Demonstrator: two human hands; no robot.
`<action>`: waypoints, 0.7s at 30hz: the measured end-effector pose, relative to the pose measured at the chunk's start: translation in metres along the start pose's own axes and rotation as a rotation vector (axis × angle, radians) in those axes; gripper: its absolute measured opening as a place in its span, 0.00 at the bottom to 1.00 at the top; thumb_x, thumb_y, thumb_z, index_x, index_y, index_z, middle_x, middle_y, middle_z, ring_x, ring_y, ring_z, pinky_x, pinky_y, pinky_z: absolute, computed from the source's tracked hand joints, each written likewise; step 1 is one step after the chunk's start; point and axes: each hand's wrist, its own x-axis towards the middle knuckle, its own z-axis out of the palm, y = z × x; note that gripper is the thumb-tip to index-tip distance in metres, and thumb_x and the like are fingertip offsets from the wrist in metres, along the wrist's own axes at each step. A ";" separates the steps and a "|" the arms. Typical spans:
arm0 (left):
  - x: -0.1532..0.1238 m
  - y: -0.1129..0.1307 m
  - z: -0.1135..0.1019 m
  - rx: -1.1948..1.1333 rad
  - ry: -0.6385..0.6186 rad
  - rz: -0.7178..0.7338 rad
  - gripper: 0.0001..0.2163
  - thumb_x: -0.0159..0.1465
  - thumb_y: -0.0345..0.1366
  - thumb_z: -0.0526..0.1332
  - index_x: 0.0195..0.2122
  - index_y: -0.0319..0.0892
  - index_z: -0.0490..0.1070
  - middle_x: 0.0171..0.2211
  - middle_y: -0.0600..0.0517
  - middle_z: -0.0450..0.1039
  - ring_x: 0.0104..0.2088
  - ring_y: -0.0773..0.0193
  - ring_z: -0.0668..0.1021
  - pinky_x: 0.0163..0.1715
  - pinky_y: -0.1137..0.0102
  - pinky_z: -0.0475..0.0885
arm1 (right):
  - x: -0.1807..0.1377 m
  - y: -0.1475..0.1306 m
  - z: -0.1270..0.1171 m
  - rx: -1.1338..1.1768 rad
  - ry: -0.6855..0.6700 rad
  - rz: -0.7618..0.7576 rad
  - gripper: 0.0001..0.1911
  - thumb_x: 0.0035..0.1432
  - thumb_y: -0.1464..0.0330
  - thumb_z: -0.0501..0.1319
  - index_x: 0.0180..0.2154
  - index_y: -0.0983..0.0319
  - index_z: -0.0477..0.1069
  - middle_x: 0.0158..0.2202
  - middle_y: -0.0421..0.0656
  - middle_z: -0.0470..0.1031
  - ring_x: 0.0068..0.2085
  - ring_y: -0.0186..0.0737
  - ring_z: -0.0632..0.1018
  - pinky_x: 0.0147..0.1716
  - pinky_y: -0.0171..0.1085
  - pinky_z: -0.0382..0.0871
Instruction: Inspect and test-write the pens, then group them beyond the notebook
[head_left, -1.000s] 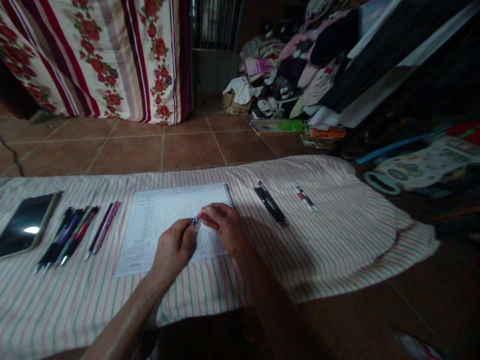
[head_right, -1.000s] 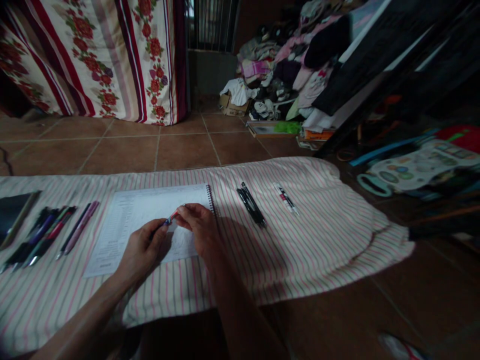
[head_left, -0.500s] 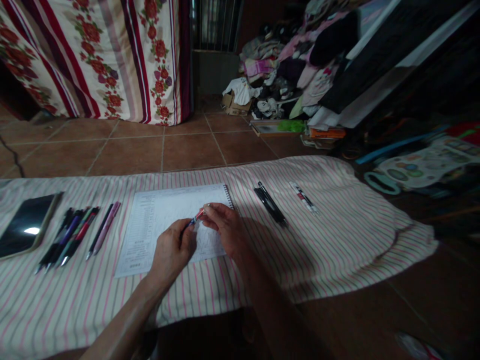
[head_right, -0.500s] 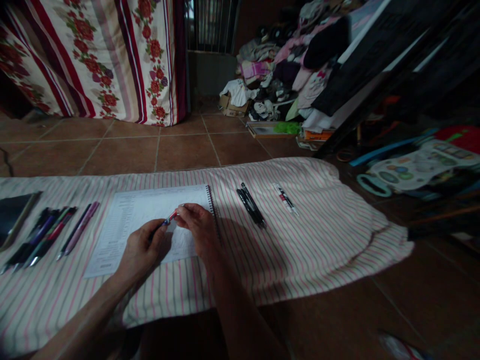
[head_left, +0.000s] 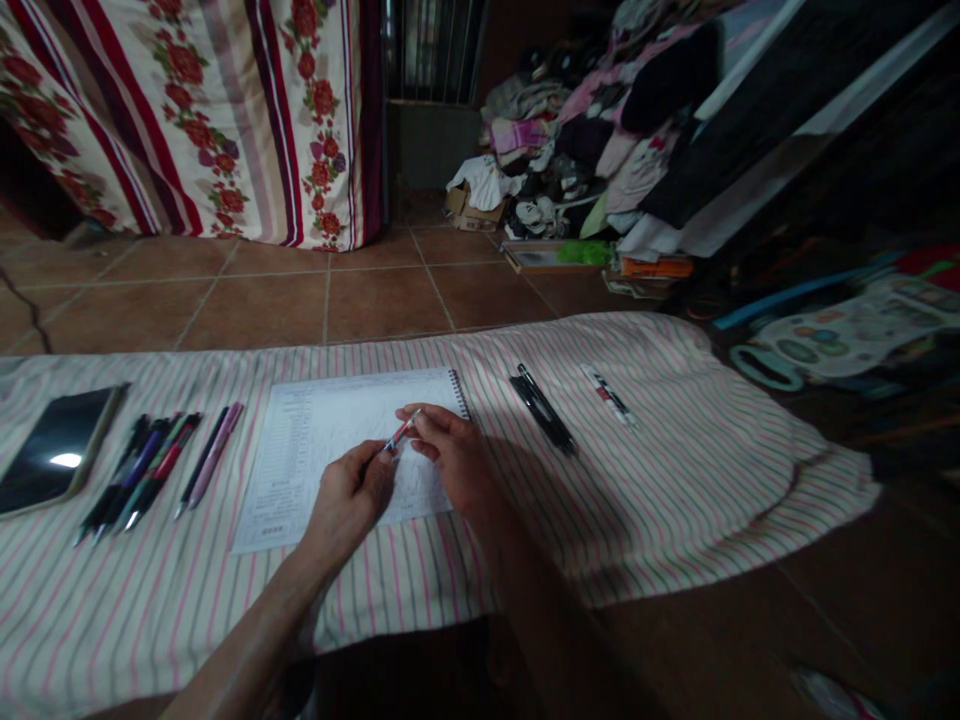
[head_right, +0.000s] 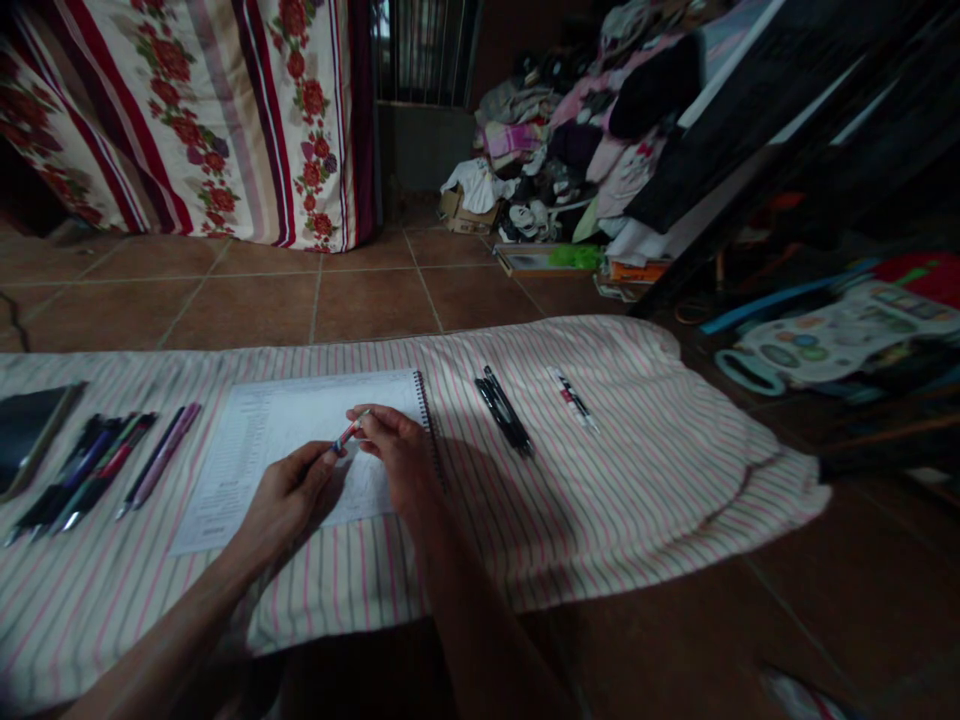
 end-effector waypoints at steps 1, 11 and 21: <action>0.000 0.000 0.000 0.027 0.012 0.012 0.16 0.62 0.44 0.51 0.38 0.38 0.72 0.19 0.56 0.66 0.18 0.69 0.66 0.19 0.74 0.60 | 0.000 0.000 0.000 0.018 -0.012 0.001 0.14 0.47 0.60 0.64 0.36 0.59 0.76 0.40 0.43 0.78 0.36 0.36 0.76 0.34 0.34 0.67; -0.001 0.002 -0.002 0.313 0.082 0.124 0.16 0.63 0.41 0.49 0.41 0.38 0.72 0.32 0.47 0.76 0.31 0.60 0.76 0.29 0.70 0.68 | 0.001 0.003 0.002 0.066 0.049 0.002 0.14 0.41 0.58 0.69 0.25 0.62 0.73 0.27 0.40 0.75 0.31 0.34 0.75 0.36 0.37 0.70; -0.001 0.000 -0.002 0.308 0.080 0.125 0.15 0.64 0.40 0.49 0.39 0.39 0.71 0.31 0.48 0.76 0.31 0.61 0.76 0.32 0.68 0.68 | 0.002 0.003 -0.001 0.008 0.007 -0.053 0.14 0.45 0.59 0.65 0.32 0.61 0.76 0.33 0.42 0.76 0.36 0.36 0.75 0.37 0.37 0.69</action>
